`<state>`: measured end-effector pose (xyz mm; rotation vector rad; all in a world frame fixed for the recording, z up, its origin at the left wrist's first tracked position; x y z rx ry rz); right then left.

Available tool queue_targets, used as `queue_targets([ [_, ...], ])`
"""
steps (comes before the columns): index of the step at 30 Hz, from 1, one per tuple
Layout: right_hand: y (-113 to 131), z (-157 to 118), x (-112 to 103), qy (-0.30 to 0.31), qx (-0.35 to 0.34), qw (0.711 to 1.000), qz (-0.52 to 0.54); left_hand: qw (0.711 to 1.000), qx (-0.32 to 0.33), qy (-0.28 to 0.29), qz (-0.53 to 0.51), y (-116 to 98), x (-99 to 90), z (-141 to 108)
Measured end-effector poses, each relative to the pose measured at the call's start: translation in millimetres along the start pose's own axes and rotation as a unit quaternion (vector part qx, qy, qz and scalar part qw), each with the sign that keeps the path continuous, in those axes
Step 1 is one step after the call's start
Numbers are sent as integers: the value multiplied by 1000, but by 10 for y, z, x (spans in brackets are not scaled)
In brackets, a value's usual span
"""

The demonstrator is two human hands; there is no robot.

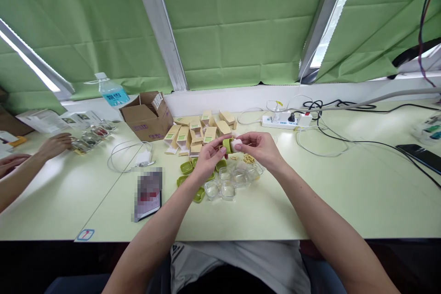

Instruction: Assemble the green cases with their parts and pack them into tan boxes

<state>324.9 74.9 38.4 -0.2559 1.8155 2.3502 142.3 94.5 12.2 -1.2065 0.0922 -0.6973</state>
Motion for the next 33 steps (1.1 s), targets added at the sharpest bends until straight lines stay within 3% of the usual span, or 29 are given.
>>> queue_targets([
  [9, -27, 3, 18, 16, 8, 1000, 1, 999, 15, 11, 33, 30, 1, 3],
  [23, -92, 23, 66, -36, 52, 997, 51, 990, 46, 26, 132, -12, 42, -3],
  [33, -116, 9, 64, -55, 34, 996, 61, 988, 61, 26, 142, 40, 33, -10],
])
Point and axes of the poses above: each hand's wrist, its own z-axis towards the middle knuckle, its own x-axis out of the palm, y = z × x, the point moved 5 cm from there along z, towards the middle knuckle, and after that the axes turned 12 degrees about -z, right-handed, at the moved point
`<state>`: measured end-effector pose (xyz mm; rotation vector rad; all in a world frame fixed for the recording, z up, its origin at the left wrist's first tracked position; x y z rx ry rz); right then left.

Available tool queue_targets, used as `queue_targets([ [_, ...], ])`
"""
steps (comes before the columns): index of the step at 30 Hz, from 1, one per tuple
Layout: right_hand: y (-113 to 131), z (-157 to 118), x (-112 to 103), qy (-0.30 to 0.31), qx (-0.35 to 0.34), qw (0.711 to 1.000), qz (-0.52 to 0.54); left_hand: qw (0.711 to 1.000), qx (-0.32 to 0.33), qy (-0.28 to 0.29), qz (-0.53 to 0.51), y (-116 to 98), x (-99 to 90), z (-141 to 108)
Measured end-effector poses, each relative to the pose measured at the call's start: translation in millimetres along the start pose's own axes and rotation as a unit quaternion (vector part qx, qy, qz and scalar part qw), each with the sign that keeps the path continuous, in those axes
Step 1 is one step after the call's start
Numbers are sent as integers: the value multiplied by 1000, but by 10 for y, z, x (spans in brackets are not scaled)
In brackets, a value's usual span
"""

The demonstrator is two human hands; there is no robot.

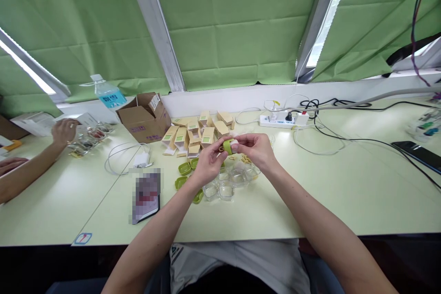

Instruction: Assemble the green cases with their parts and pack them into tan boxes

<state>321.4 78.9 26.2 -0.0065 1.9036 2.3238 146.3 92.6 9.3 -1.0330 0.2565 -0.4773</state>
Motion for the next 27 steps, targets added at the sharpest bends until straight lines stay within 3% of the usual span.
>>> queue_targets([
  [14, -25, -23, 62, -32, -7, 999, -5, 1000, 9, -14, 25, 38, 24, -11],
  [27, 104, -42, 50, -12, -56, 997, -52, 994, -15, -44, -101, 16, -46, 25],
])
Point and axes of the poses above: each hand's wrist, its own z-axis towards the middle knuckle, its own x-axis out of the palm, y = z × x, the point moved 5 cm from there along z, towards the middle knuckle, and after that the axes turned 12 degrees about -z, right-handed, at the moved point
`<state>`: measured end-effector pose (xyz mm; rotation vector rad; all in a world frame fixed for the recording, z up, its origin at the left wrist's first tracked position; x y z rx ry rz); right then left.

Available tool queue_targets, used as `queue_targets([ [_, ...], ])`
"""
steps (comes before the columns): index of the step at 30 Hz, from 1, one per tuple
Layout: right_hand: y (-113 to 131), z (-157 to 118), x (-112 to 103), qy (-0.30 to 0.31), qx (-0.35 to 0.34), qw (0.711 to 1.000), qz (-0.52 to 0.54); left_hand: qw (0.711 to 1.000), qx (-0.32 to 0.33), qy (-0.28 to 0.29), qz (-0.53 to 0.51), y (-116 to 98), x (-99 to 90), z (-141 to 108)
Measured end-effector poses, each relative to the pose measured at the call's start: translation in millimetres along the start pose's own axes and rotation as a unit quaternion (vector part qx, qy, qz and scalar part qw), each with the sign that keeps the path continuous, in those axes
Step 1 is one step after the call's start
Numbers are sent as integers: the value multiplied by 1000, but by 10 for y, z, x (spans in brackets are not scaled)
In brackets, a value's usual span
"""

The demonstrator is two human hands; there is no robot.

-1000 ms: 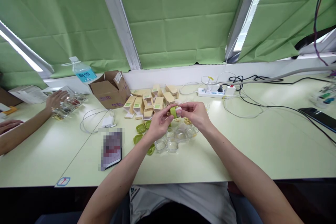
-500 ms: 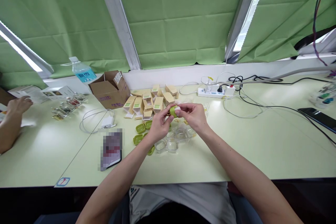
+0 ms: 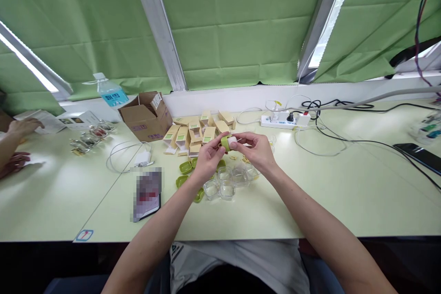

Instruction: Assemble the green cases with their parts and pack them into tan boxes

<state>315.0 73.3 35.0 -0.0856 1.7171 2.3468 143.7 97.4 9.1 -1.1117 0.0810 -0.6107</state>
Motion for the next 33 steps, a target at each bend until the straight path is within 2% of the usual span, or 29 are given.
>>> queue_targets([
  [12, -26, 28, 19, 10, -5, 1000, 8, 1000, 5, 10, 15, 2, 12, 5],
  [16, -56, 157, -213, 46, -19, 998, -36, 1000, -7, -12, 0, 57, -103, 25],
  [18, -76, 230, -432, 42, -41, 991, -124, 998, -25, -35, -38, 107, -187, 44],
  [19, -98, 257, -535, 49, -49, 980, -187, 996, -34, -49, -63, 129, -227, 54],
  [22, -217, 260, -763, 121, -51, 932, -336, 985, -53, -84, -138, 162, -304, 86],
  [27, -448, 54, -858, 262, -48, 853, -448, 968, -79, -108, -210, 135, -308, 113],
  [30, -559, -24, -833, 266, -35, 817, -511, 964, -86, -105, -228, 106, -283, 113],
  [33, -591, -27, -825, 241, -53, 808, -534, 962, -88, -99, -239, 86, -264, 110],
])
Point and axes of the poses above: each hand's wrist, its own z-axis towards the middle knuckle, its own x-axis out of the palm, y = z × x, the point moved 5 cm from there along z, towards the middle knuckle, and after that the axes turned 12 degrees about -z, right-handed, at the moved point
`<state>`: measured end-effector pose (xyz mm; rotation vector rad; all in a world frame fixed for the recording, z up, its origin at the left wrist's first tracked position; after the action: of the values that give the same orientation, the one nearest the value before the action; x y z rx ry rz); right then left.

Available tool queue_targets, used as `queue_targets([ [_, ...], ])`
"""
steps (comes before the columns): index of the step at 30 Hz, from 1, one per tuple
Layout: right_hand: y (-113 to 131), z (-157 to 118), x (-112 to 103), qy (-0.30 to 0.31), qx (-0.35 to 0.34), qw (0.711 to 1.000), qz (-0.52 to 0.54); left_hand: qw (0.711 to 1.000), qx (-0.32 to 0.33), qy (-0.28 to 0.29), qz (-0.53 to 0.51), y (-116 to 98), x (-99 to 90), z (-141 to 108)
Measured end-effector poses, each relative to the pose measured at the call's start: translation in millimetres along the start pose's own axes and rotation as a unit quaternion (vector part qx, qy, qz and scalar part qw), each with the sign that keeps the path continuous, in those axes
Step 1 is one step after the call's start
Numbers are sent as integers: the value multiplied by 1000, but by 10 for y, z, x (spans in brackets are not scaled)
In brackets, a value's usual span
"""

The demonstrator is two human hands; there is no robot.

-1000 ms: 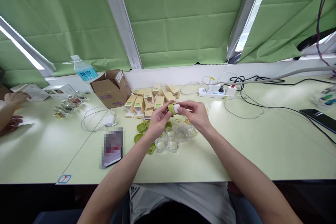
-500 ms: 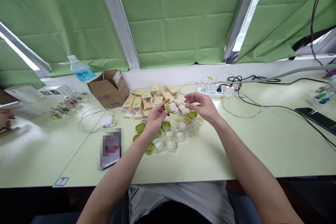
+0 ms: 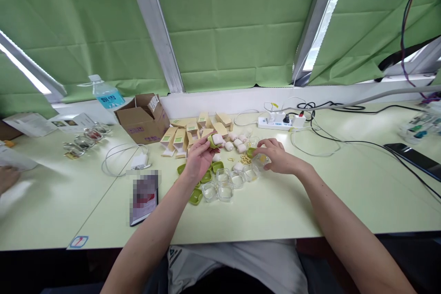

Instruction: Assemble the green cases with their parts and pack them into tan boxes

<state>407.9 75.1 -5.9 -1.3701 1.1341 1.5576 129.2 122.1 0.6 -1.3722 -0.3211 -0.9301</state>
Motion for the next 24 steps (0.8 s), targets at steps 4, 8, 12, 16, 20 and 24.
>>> queue_targets([
  [4, -69, -25, -93, -26, -27, 994, 104, 1000, -5, 5, 0, -6, 28, -14],
  [8, 1, -14, -282, -115, -60, 948, 290, 999, 4, 20, 37, -4, 76, -42],
  [12, 345, 144, -330, -152, -117, 873, 448, 993, 29, 49, 108, 10, 118, -82],
  [16, 630, 312, -277, -168, -113, 866, 456, 962, 99, 76, 241, -26, 153, -121],
  [20, 724, 360, -202, -191, -95, 870, 445, 922, 178, 107, 327, -61, 222, -160],
  [24, 728, 344, -133, -192, -67, 861, 466, 900, 194, 124, 369, -44, 264, -180],
])
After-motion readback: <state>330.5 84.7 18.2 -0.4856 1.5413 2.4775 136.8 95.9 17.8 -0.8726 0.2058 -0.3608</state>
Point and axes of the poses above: each hand's wrist, its own z-axis towards the middle knuckle, its own x-axis out of the palm, y = z × x, the point moved 5 cm from there along z, towards the middle knuckle, and after that the axes turned 12 degrees about -z, right-handed, at the moved point
